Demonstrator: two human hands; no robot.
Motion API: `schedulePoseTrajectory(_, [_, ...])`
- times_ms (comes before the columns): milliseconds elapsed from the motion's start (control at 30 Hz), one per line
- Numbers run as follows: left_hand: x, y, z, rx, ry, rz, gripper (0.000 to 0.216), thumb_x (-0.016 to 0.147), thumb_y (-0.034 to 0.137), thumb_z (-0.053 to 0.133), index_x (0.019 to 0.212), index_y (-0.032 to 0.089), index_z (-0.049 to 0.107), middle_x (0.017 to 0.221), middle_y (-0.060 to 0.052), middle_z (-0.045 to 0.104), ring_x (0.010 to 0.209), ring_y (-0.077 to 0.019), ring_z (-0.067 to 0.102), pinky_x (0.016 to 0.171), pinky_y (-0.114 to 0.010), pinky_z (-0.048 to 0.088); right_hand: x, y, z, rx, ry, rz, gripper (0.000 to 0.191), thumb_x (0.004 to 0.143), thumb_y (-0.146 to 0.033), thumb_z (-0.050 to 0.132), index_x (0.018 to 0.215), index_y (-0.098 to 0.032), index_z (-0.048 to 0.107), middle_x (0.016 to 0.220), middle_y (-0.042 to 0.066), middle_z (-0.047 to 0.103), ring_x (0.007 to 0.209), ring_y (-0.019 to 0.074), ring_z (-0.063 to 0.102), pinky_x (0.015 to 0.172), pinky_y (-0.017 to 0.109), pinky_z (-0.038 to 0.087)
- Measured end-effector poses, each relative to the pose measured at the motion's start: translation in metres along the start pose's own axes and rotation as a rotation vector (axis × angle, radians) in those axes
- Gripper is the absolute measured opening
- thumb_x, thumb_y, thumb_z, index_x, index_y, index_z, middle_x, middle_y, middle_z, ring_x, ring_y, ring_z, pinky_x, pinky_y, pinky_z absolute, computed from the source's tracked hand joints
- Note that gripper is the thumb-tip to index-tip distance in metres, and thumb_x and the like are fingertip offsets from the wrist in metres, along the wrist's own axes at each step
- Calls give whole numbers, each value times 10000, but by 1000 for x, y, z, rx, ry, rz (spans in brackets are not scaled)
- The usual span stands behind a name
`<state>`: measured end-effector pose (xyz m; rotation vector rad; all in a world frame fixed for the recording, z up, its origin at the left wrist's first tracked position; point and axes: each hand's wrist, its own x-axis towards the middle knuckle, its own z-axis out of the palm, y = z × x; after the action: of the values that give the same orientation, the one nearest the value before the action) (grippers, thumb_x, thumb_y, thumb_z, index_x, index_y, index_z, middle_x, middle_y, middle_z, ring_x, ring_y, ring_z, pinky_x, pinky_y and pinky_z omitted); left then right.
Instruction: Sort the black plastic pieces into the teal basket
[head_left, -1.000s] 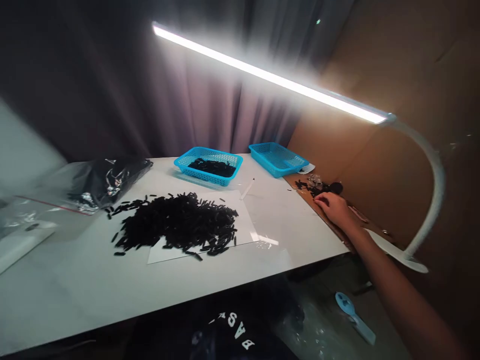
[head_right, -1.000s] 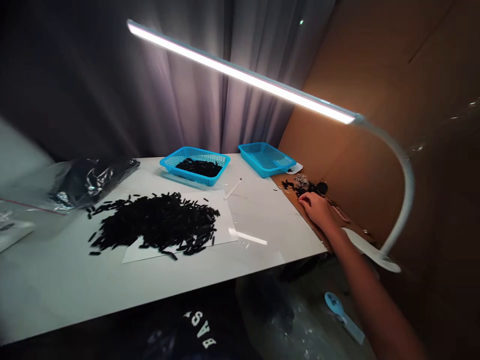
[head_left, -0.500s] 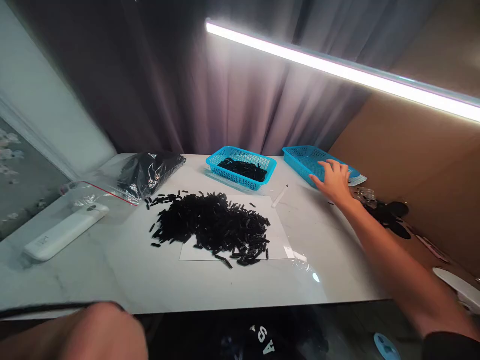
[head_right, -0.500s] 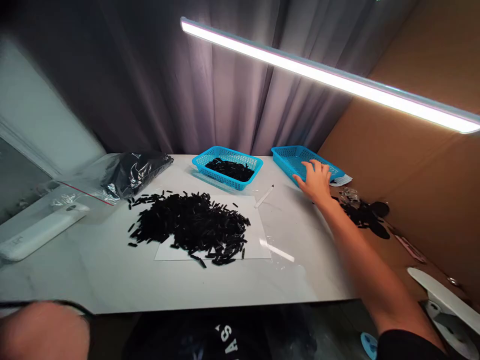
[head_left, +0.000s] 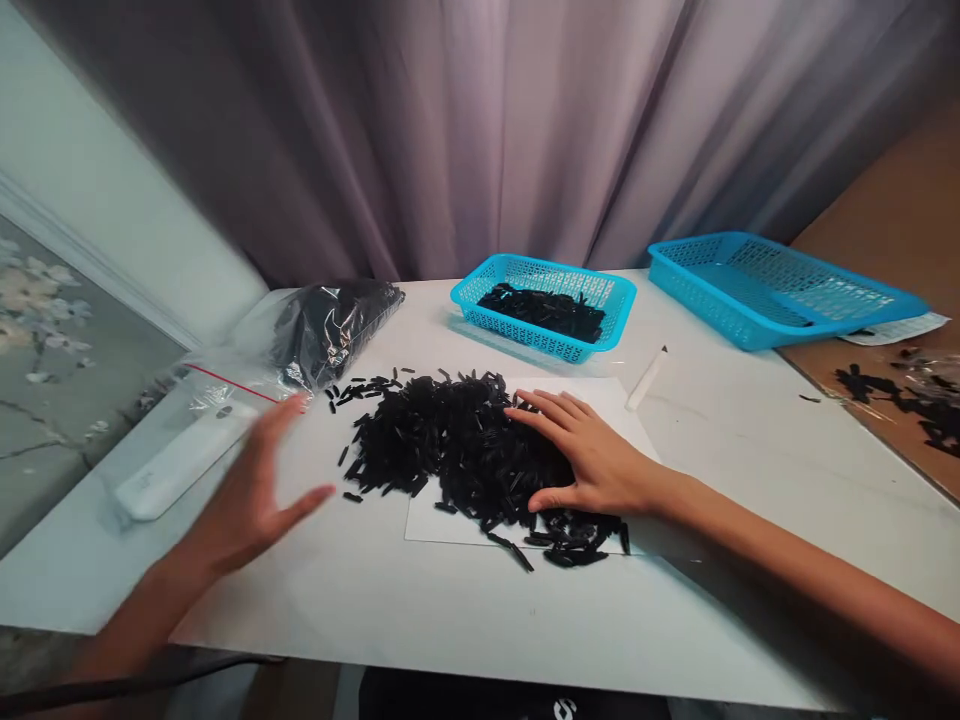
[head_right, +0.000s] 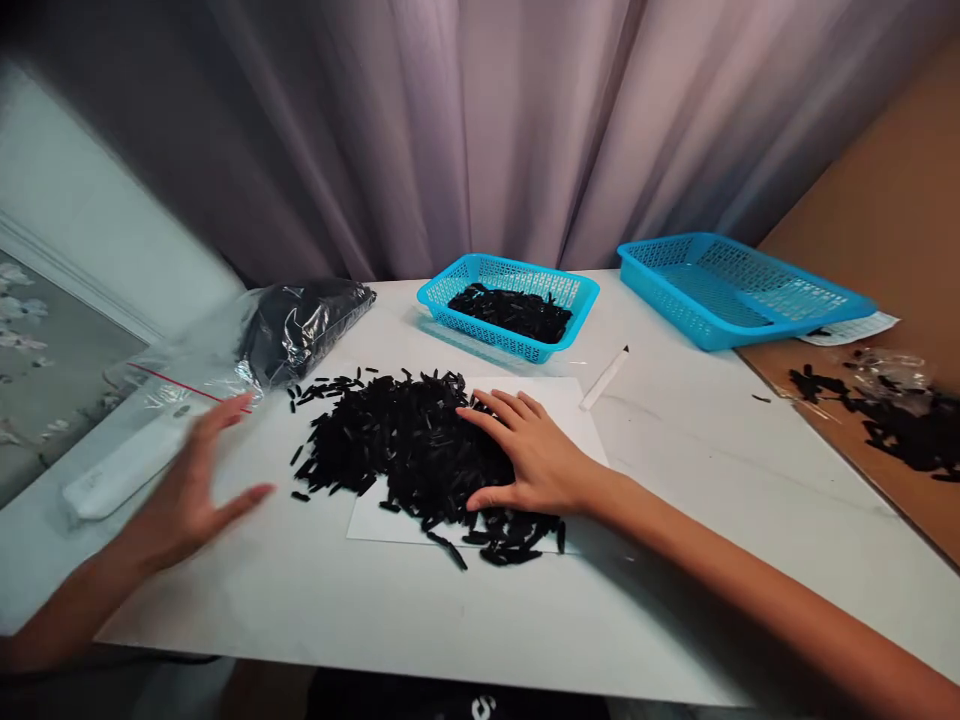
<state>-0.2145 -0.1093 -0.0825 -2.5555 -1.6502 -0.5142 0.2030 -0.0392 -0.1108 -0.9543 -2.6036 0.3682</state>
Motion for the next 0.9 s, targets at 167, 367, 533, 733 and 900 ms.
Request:
schedulePoseTrajectory(167, [47, 15, 28, -9, -216, 101, 1061, 828, 650, 643, 1594, 238, 36, 1664, -183, 94, 1528, -433, 89, 1201, -644, 202, -1, 1, 0, 75, 18, 12, 924, 763, -673, 710, 1541, -329, 346, 1544, 136, 444, 1376, 397, 458, 1074, 605, 441])
schedulePoseTrajectory(367, [49, 34, 35, 142, -150, 23, 942, 870, 670, 561, 1591, 244, 131, 1654, -167, 177, 1508, -441, 165, 1150, -616, 275, 1, 2, -3, 191, 23, -4, 729, 864, -495, 691, 1508, -425, 357, 1406, 76, 570, 1279, 351, 541, 1007, 570, 530])
schedulePoseTrajectory(533, [18, 41, 31, 376, 12, -89, 843, 909, 608, 533, 1588, 245, 190, 1612, -175, 291, 1336, -472, 421, 967, -562, 407, 16, 1, -8, 216, 19, 0, 921, 787, -642, 700, 1556, -377, 268, 1568, 95, 387, 1405, 424, 378, 1075, 668, 444])
schedulePoseTrajectory(733, [8, 48, 16, 414, 195, -21, 724, 913, 514, 545, 1532, 195, 349, 1472, -208, 455, 1166, -437, 522, 939, -573, 413, 66, -7, -10, 211, -16, -42, 871, 790, -696, 660, 1534, -382, 333, 1546, 94, 408, 1374, 413, 413, 1072, 667, 441])
schedulePoseTrajectory(900, [62, 72, 3, 91, 98, 120, 555, 913, 305, 620, 1419, 176, 432, 1278, -130, 625, 1184, -294, 584, 1019, -426, 452, 103, -5, -1, 331, -107, 3, 563, 776, -450, 801, 1277, -291, 599, 1208, 94, 630, 1130, 322, 583, 968, 519, 536])
